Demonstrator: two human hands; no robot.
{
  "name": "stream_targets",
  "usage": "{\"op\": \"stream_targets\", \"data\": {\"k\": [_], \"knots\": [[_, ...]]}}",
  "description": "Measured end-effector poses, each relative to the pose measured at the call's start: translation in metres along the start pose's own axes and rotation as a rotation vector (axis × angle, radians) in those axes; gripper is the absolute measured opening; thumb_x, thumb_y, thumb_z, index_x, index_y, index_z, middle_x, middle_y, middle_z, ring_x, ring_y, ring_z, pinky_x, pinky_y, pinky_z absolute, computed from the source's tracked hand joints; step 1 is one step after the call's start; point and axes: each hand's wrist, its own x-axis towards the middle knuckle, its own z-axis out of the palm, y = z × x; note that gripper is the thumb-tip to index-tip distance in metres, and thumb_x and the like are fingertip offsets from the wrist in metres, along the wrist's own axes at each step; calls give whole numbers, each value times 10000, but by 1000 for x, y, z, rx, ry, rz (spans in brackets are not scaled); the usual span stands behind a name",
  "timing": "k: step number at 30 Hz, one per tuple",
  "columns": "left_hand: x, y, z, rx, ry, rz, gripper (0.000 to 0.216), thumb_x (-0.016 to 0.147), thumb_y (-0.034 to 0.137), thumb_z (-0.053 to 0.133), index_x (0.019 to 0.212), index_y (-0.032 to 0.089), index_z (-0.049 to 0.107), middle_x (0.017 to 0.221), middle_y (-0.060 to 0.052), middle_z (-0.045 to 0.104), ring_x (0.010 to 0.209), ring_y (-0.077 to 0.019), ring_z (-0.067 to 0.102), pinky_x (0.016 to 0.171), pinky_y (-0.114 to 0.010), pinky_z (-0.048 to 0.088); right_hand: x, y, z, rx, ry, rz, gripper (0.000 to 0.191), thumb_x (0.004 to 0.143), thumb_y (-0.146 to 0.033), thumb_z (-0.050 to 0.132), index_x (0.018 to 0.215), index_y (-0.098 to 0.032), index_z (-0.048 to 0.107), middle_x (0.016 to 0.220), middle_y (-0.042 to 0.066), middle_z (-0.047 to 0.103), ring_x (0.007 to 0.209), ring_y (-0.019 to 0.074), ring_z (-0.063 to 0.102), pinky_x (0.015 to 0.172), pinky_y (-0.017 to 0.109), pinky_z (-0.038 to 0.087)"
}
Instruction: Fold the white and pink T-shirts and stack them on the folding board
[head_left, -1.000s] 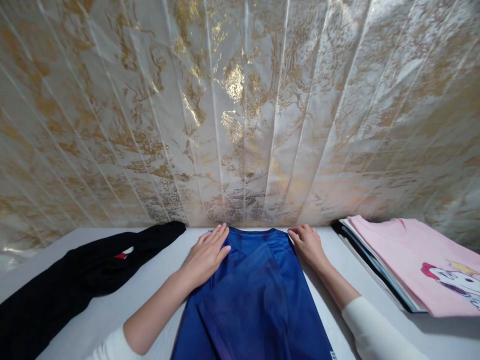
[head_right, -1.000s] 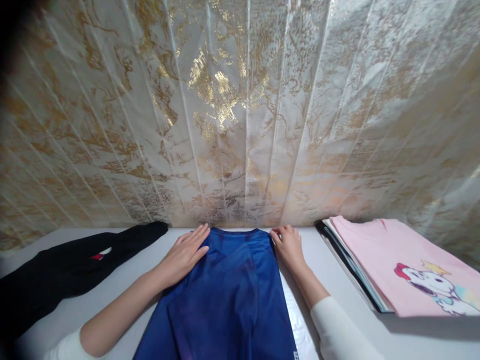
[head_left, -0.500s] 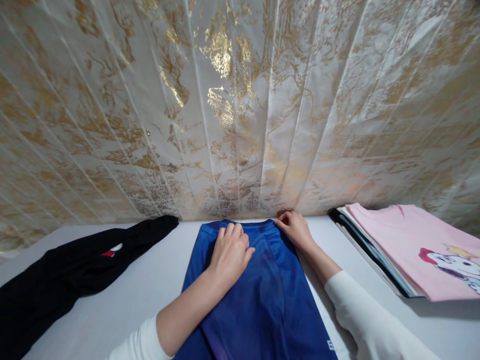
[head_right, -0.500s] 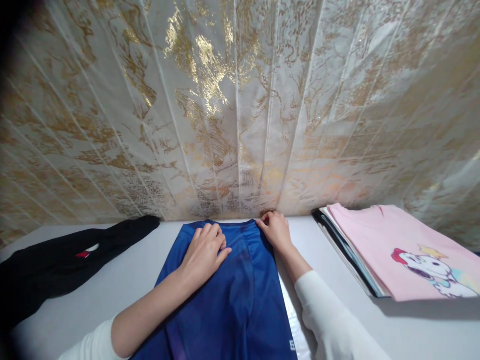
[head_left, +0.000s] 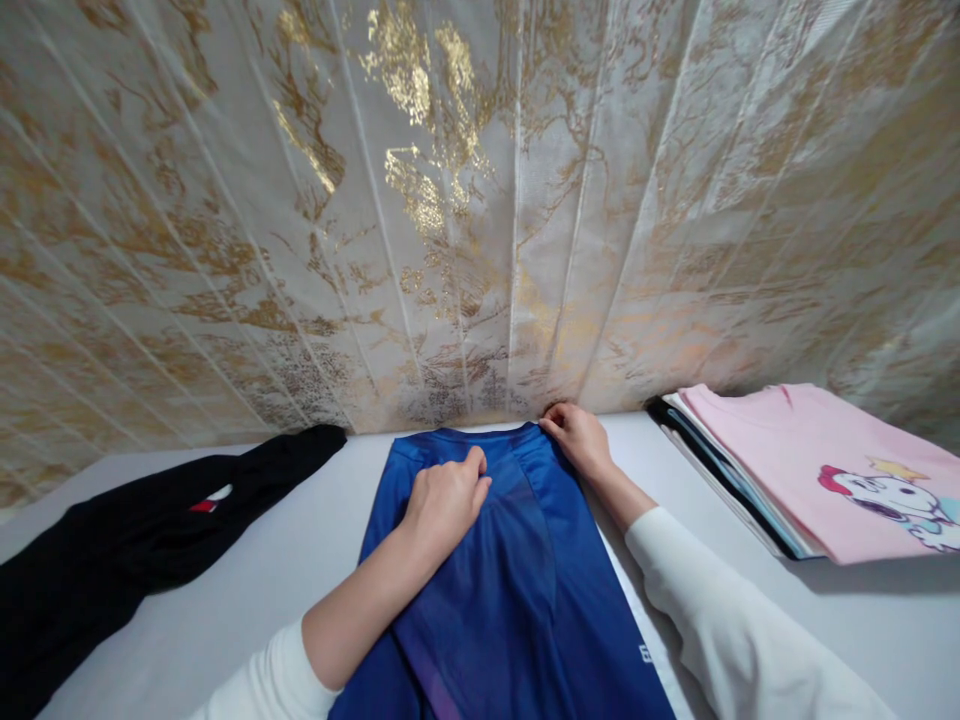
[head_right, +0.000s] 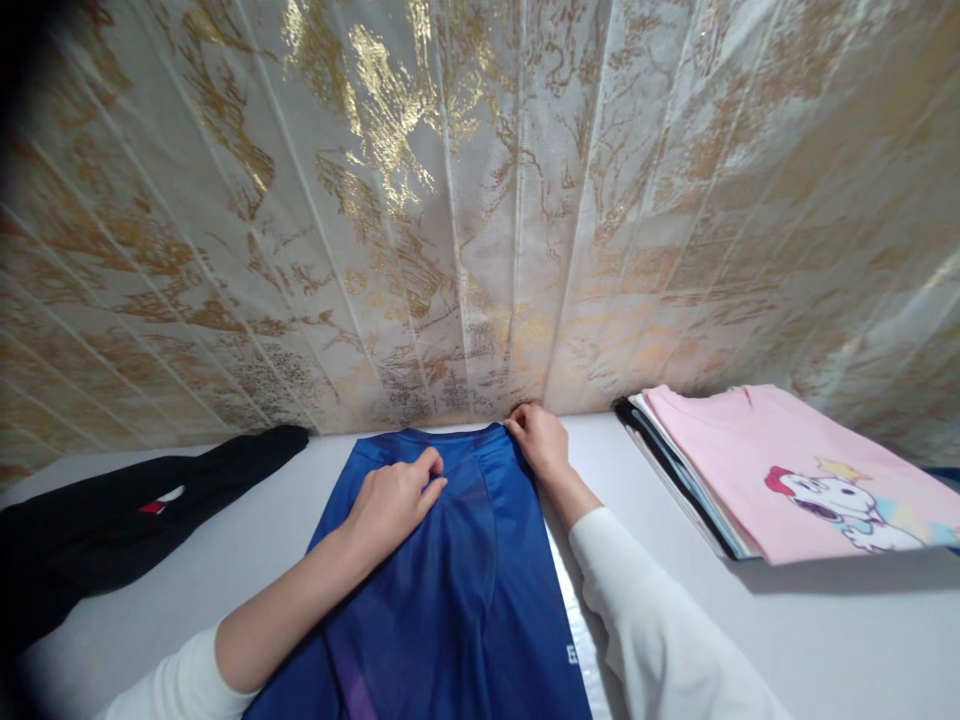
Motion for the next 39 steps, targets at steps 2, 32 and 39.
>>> {"op": "stream_targets", "data": {"k": [2,32,39], "knots": [[-4,-2,-5,4,-8,-2,219,973,328,491,1164,231,536,905,-60,731,883,-245,713,750,-306,491,-1,-1,-1,-7,-10,-7,161,871,-341,587,822,-224,686,838,18,723,764,169,631,584,232,330],[-74,-62,11,-40,75,3,342,936,101,414,1242,180,544,1212,-113,594,868,-235,699,775,-372,559,-139,-49,-26,-92,-271,-442,680,875,-465,619,1407,-77,449,1507,217,360,1399,332,336,1101,523,373],[-104,-19,25,-69,251,746,382,979,265,436,1359,236,463,1374,-65,562,1239,-231,539,968,-349,476,-141,-51,-26,-125,-263,-453,605,908,-371,581,1410,-64,442,1517,209,339,1398,315,344,1100,504,383]]}}
